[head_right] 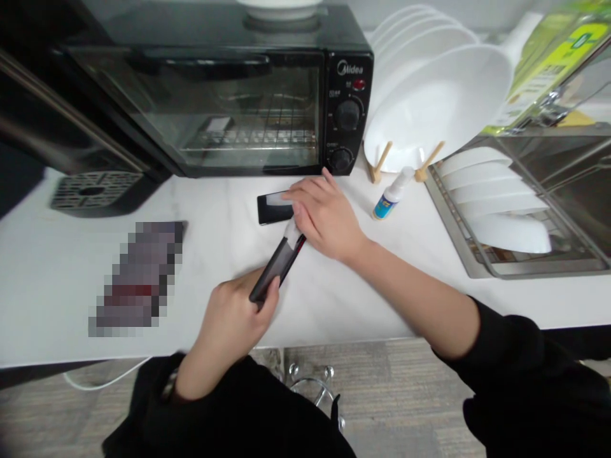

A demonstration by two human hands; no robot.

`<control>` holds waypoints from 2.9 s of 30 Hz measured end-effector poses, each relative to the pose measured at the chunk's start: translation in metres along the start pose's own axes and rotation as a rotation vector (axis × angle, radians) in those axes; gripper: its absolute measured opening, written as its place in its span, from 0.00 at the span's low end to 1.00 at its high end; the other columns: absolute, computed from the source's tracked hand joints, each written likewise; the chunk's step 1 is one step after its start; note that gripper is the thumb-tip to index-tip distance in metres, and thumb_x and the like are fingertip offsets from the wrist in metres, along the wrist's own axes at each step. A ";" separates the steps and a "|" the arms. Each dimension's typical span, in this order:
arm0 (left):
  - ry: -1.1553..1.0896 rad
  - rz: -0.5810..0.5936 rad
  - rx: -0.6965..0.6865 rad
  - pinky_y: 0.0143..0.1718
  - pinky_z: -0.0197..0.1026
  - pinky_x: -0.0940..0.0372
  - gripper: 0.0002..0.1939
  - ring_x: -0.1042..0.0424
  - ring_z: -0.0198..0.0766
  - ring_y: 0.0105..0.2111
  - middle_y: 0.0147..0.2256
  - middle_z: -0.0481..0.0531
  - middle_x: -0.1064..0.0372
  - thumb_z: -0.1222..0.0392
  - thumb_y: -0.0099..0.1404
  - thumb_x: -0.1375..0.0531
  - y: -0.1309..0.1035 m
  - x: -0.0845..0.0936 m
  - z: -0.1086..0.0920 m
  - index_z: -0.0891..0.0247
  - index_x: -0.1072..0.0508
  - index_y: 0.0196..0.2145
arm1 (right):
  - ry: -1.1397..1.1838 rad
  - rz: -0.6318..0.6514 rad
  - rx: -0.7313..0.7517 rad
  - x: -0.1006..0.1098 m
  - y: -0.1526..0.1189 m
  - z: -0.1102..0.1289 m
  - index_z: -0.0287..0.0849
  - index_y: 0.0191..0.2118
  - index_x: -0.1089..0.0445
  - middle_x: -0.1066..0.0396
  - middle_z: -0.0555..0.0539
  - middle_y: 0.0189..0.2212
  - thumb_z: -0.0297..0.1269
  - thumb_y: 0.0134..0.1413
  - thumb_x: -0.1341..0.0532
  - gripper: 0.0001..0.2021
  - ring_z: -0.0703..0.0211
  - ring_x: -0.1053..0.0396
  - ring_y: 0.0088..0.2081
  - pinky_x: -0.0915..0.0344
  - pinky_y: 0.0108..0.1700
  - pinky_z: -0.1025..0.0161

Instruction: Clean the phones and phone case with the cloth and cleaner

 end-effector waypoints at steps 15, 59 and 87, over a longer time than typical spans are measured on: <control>0.000 -0.013 -0.019 0.29 0.40 0.34 0.08 0.22 0.41 0.28 0.31 0.52 0.21 0.66 0.71 0.45 0.001 0.001 -0.001 0.63 0.25 0.38 | -0.017 -0.001 0.063 -0.001 0.000 0.013 0.41 0.50 0.24 0.21 0.44 0.43 0.39 0.73 0.52 0.19 0.52 0.28 0.48 0.43 0.68 0.40; 0.012 -0.027 -0.009 0.27 0.40 0.37 0.10 0.24 0.40 0.25 0.27 0.51 0.23 0.64 0.71 0.45 -0.004 -0.001 0.002 0.62 0.26 0.33 | 0.006 -0.006 0.156 -0.005 -0.008 0.033 0.43 0.49 0.25 0.22 0.47 0.44 0.38 0.72 0.53 0.19 0.53 0.29 0.51 0.52 0.72 0.40; 0.005 -0.056 -0.023 0.24 0.41 0.42 0.11 0.28 0.40 0.21 0.23 0.50 0.27 0.64 0.69 0.45 -0.005 0.002 0.002 0.61 0.30 0.28 | 0.060 0.072 0.236 -0.010 -0.012 0.055 0.44 0.52 0.26 0.22 0.48 0.46 0.37 0.72 0.52 0.18 0.54 0.29 0.53 0.51 0.73 0.40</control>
Point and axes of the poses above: each hand's wrist, its own y-axis towards the middle knuckle, its own x-axis out of the back of the hand, z = x × y, the point moved 6 cm from there along y, towards the middle knuckle
